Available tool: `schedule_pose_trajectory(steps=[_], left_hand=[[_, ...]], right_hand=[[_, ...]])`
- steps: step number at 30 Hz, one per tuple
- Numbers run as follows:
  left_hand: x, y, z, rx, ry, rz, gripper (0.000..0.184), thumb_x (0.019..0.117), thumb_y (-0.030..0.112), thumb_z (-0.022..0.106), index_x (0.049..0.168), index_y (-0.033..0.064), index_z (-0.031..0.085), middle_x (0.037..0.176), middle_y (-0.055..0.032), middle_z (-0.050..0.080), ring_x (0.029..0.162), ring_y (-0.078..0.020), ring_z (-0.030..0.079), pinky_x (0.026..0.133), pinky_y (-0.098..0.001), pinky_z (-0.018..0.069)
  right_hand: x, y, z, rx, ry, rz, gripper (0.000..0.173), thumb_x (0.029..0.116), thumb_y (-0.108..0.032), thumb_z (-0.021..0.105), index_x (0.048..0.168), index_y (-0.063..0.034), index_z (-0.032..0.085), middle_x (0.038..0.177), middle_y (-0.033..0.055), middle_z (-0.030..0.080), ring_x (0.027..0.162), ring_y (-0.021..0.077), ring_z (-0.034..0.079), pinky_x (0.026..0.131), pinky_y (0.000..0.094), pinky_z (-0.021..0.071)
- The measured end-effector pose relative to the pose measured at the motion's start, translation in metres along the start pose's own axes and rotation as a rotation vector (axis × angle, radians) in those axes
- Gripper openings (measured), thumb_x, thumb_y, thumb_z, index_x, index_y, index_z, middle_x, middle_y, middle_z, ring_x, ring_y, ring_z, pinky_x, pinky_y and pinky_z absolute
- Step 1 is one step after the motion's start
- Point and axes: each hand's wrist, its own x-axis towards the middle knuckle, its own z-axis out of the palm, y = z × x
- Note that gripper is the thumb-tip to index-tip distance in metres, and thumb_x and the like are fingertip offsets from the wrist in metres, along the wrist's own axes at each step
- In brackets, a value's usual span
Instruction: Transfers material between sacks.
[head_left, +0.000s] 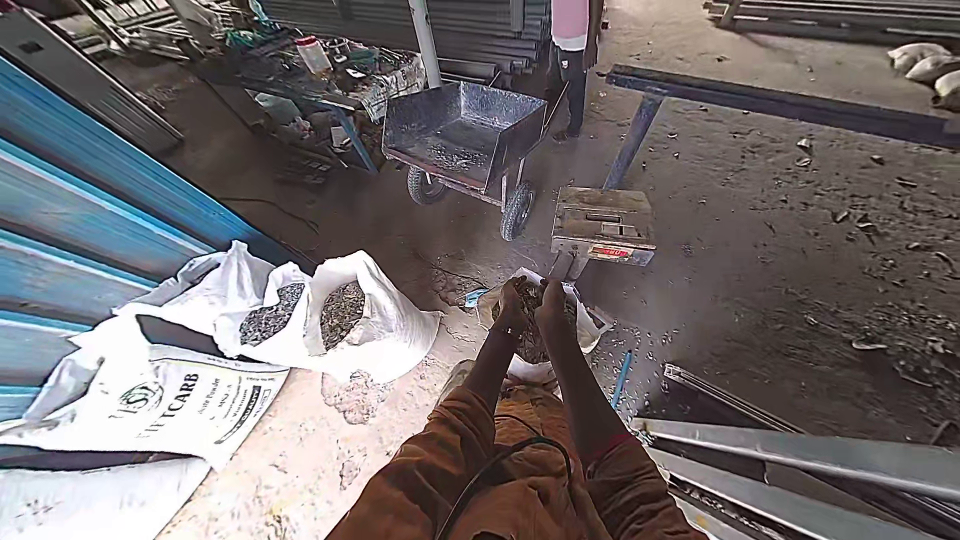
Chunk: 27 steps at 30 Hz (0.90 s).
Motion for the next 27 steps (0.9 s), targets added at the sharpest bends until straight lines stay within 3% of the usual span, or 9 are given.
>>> schedule_pose_trajectory(steps=[3,6,9,12,15,20,22,24,27], left_hand=[[-0.006,0.009,0.008,0.002,-0.023,0.034,0.035,0.1109,0.025,0.033,0.120,0.0027,0.059,0.097,-0.0084,0.057,0.081,-0.0150,0.054,0.071,-0.0300,0.0468],[-0.009,0.015,0.014,0.071,-0.035,0.099,0.039,0.1110,0.027,0.032,0.122,0.0028,0.060,0.106,-0.0104,0.058,0.089,-0.0167,0.055,0.078,-0.0331,0.0465],[-0.010,0.022,0.019,0.144,-0.053,0.152,0.041,0.1112,0.028,0.033,0.125,0.0022,0.061,0.116,-0.0141,0.060,0.100,-0.0205,0.056,0.088,-0.0388,0.0463],[0.000,0.019,0.021,0.279,-0.056,0.220,0.038,0.1098,0.025,0.035,0.114,0.0047,0.066,0.095,-0.0079,0.059,0.083,-0.0163,0.055,0.075,-0.0341,0.0463],[0.005,0.016,0.008,0.581,-0.182,0.266,0.037,0.1097,0.017,0.038,0.125,-0.0001,0.067,0.122,-0.0188,0.066,0.112,-0.0263,0.059,0.098,-0.0445,0.0449],[0.000,0.010,-0.035,0.757,-0.283,0.105,0.040,0.1093,0.026,0.047,0.135,-0.0021,0.059,0.143,-0.0215,0.055,0.133,-0.0305,0.050,0.109,-0.0498,0.0401],[0.000,0.003,-0.066,0.754,-0.206,0.046,0.045,0.1081,0.031,0.051,0.140,-0.0012,0.056,0.148,-0.0236,0.050,0.138,-0.0376,0.045,0.110,-0.0599,0.0373],[0.016,-0.011,-0.112,0.816,-0.087,0.069,0.045,0.1075,0.032,0.052,0.138,-0.0003,0.059,0.147,-0.0231,0.053,0.138,-0.0382,0.046,0.110,-0.0616,0.0359],[0.029,-0.044,-0.218,1.000,0.133,0.109,0.040,0.1093,0.027,0.049,0.134,-0.0003,0.063,0.142,-0.0227,0.059,0.138,-0.0376,0.050,0.116,-0.0576,0.0342]], right_hand=[[-0.002,-0.011,0.004,0.032,-0.007,-0.023,0.029,0.1083,-0.018,0.045,0.124,0.0031,0.057,0.113,0.0152,0.055,0.096,0.0218,0.052,0.083,0.0381,0.0442],[0.000,-0.018,0.005,0.065,-0.053,-0.051,0.030,0.1089,-0.019,0.043,0.122,0.0023,0.060,0.113,0.0153,0.057,0.095,0.0217,0.053,0.081,0.0380,0.0453],[0.005,-0.022,0.007,0.023,-0.087,-0.105,0.031,0.1090,-0.020,0.043,0.107,0.0002,0.066,0.098,0.0115,0.061,0.084,0.0190,0.056,0.075,0.0362,0.0462],[0.018,-0.016,0.005,-0.092,-0.117,-0.165,0.035,0.1093,-0.023,0.042,0.098,-0.0013,0.067,0.086,0.0083,0.060,0.074,0.0162,0.056,0.067,0.0340,0.0474],[0.028,-0.012,-0.005,-0.272,-0.119,-0.229,0.036,0.1102,-0.022,0.045,0.110,0.0060,0.067,0.103,0.0198,0.066,0.093,0.0249,0.060,0.085,0.0430,0.0481],[0.044,0.009,-0.046,-0.603,-0.122,-0.374,0.036,0.1094,-0.022,0.046,0.113,0.0052,0.070,0.115,0.0219,0.068,0.108,0.0289,0.062,0.094,0.0479,0.0457],[0.052,0.027,-0.075,-0.614,-0.081,-0.384,0.039,0.1082,-0.023,0.050,0.130,0.0074,0.062,0.130,0.0264,0.064,0.123,0.0353,0.060,0.104,0.0519,0.0443],[0.059,0.045,-0.108,-0.524,-0.054,-0.301,0.049,0.1082,-0.024,0.051,0.147,0.0058,0.047,0.144,0.0274,0.055,0.134,0.0369,0.053,0.110,0.0523,0.0407],[0.075,0.087,-0.166,-0.438,0.054,-0.281,0.039,0.1081,-0.020,0.051,0.135,0.0068,0.056,0.129,0.0271,0.063,0.118,0.0347,0.061,0.101,0.0509,0.0472]])
